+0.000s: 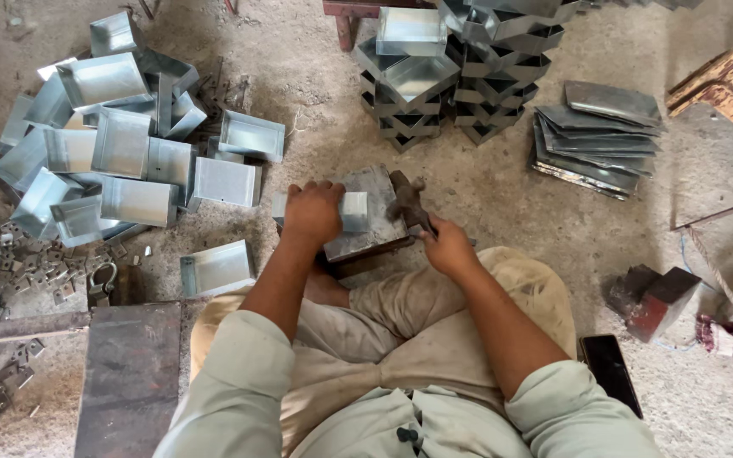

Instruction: The person sits on the floor and uses a hammer to strike the edges of rectangular metal pieces placed on a metal block. They repeatedly pick up a metal piece, position it on the block, hammer it, and then move it to a pile of finished pieces.

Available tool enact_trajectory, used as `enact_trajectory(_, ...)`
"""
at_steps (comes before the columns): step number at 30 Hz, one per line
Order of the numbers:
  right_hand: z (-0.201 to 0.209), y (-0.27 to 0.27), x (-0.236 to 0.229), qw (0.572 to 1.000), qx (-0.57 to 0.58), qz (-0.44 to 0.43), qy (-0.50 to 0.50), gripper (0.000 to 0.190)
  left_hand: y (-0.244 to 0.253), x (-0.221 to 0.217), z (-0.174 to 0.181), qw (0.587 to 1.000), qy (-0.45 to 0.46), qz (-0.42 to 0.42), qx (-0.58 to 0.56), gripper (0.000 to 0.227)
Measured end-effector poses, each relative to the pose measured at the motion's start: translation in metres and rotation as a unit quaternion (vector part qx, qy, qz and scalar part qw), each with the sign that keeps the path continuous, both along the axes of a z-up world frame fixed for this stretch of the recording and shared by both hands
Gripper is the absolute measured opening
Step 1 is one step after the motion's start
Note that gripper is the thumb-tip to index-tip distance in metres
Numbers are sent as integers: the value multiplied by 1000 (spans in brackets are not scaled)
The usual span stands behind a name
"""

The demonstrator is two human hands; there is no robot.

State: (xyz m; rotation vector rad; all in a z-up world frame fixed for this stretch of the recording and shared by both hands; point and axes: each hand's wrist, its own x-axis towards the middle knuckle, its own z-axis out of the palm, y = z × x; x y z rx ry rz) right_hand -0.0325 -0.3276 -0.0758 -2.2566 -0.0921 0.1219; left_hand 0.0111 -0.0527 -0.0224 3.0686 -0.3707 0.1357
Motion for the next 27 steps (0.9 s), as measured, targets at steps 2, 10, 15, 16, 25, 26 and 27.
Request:
enact_trajectory(2, -15, -9, 10, 999, 32, -4, 39, 33, 7, 7, -6, 1000, 2, 17, -8, 31)
enact_trajectory(10, -38, -13, 17, 993, 87, -14, 81, 24, 9, -4, -21, 984, 96, 107, -106, 89)
enact_trajectory(15, -41, -13, 14, 994, 100, -3, 48, 24, 25, -36, -23, 990, 80, 75, -85, 115)
enact_trajectory(16, -39, -13, 10, 994, 92, -12, 56, 25, 29, -42, -22, 991, 84, 70, -82, 123)
enact_trajectory(25, -3, 10, -10, 999, 48, -23, -2, 34, 39, -47, -2, 977, 120, 70, -161, 129)
enact_trajectory(26, 4, 13, -14, 999, 35, -33, 3, 37, 41, -45, 0, 974, 132, 51, -174, 132)
enact_trajectory(27, 12, 15, -18, 999, 23, -43, 7, 39, 45, -43, 2, 971, 144, 33, -188, 134)
